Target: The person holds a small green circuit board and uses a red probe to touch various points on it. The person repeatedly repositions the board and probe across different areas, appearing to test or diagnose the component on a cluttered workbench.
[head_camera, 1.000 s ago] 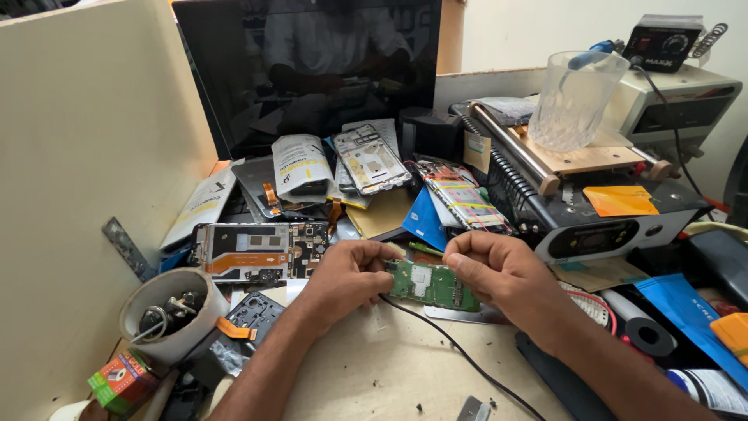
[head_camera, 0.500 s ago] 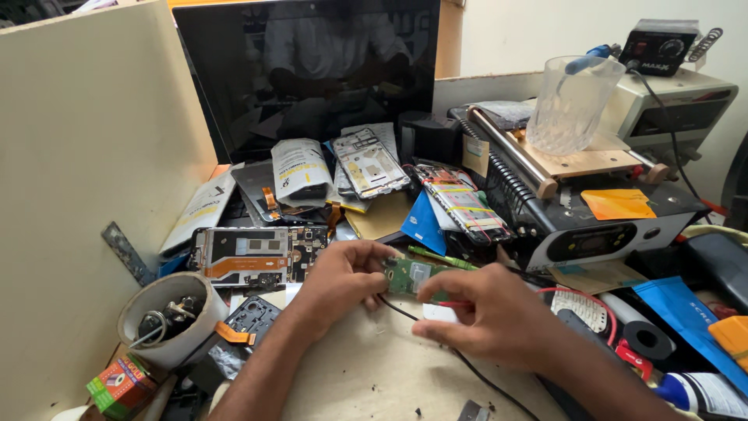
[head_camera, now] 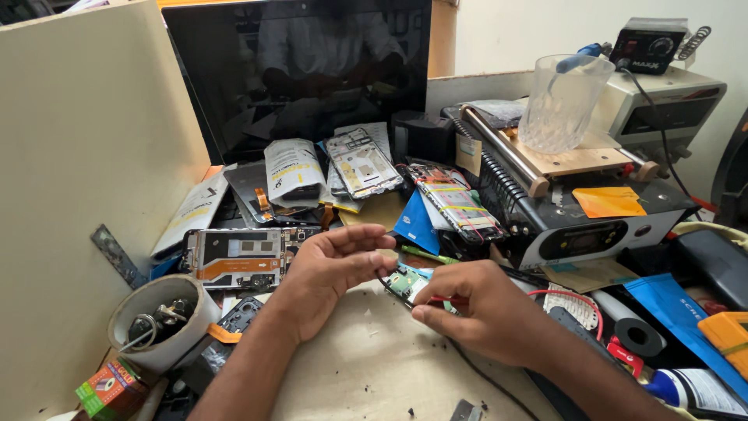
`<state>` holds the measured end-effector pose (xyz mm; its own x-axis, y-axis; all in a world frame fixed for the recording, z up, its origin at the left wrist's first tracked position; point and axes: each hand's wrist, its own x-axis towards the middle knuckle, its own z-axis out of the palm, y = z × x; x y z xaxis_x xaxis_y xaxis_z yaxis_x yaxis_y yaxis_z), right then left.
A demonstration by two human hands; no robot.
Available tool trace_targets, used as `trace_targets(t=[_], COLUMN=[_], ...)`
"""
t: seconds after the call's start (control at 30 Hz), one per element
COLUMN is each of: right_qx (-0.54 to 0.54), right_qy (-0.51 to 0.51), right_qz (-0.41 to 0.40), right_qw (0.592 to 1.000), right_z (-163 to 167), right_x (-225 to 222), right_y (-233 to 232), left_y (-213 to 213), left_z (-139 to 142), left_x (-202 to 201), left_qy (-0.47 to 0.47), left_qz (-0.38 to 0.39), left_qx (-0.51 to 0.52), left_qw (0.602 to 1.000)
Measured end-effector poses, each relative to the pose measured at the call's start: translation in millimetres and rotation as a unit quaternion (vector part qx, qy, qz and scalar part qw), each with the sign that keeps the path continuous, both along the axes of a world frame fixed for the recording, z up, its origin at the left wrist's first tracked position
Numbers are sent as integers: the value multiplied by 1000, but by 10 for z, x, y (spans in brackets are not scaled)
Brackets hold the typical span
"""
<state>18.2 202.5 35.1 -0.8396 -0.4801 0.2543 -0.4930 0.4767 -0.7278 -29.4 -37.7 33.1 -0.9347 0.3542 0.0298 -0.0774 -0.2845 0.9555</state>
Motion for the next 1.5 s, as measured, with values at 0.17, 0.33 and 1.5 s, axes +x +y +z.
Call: trace_targets(t=[0.17,0.33,1.5], right_qx=[-47,-70,-74], right_qy=[-25,-48,-47], right_qz=[-16,-46,-103], right_qw=[998,995,991], right_z=[-8,-27,-121], right_x=[-25,-46,-160], right_y=[7,17,73], left_y=[-53,-102,17], left_z=[-6,-78,46], left_x=[15,-17,-1], left_qy=[-36,-45,2], left_qz=[-116,-144,78], left_qx=[71,50,-89], left_qw=[990,987,993])
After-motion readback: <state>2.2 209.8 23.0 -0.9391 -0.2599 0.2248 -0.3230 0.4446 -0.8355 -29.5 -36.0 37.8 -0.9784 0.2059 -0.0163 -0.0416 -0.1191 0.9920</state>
